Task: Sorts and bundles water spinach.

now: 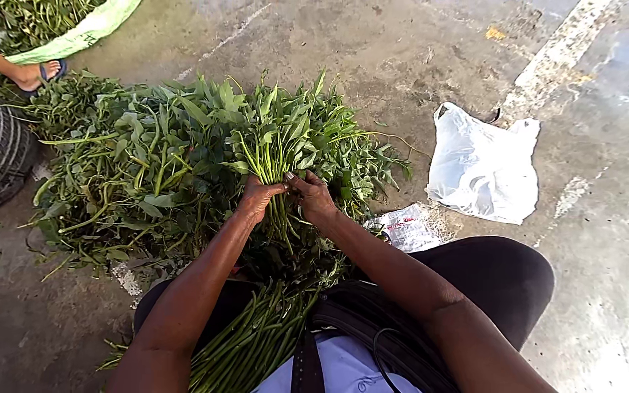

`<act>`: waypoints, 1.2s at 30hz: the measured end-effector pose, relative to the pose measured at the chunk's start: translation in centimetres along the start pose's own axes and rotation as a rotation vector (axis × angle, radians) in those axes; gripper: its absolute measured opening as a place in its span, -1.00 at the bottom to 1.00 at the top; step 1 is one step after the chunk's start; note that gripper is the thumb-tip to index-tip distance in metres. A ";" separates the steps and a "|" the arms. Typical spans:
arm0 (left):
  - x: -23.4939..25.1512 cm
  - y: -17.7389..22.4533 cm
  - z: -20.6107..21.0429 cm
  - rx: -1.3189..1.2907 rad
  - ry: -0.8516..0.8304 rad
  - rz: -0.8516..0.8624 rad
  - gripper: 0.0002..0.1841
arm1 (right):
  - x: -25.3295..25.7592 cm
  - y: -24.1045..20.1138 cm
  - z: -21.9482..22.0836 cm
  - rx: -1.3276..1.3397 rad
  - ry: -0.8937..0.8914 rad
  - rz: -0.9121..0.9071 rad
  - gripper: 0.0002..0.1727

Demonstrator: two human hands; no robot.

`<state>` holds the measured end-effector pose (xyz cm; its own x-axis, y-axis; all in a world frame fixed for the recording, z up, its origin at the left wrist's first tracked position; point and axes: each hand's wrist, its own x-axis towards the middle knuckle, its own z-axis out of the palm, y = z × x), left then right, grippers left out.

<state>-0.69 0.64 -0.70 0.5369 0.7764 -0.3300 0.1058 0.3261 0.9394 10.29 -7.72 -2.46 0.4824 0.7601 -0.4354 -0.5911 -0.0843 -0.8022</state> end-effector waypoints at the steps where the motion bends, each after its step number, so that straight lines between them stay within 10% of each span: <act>1: 0.1 0.1 -0.1 -0.018 -0.001 -0.010 -0.43 | 0.1 -0.1 -0.1 0.017 -0.003 -0.031 -0.92; 5: 0.5 0.7 -0.5 0.007 0.090 -0.055 -0.38 | -0.8 1.0 -1.0 -0.191 -0.056 -0.389 -0.81; 9: 1.3 1.6 -2.0 0.059 0.196 -0.022 -0.26 | -3.0 1.3 -4.4 -0.997 -0.502 -0.786 -0.86; 14: 1.7 2.4 -2.9 0.088 0.225 0.046 -0.33 | -4.6 -1.6 -6.1 -1.548 -0.913 -0.161 -0.50; 20: 1.2 1.7 -1.9 0.195 0.169 0.073 -0.30 | -2.7 -4.1 -3.8 -1.414 -0.424 -0.642 -0.72; 36: 2.1 2.5 -2.8 -0.035 0.312 0.000 -0.36 | -3.9 2.1 -5.5 -1.291 -0.330 -0.957 -0.73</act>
<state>-1.68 4.59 0.71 0.2538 0.9027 -0.3475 0.0737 0.3401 0.9375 10.74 -14.41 -4.65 0.0830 0.9310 0.3554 0.8045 0.1479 -0.5752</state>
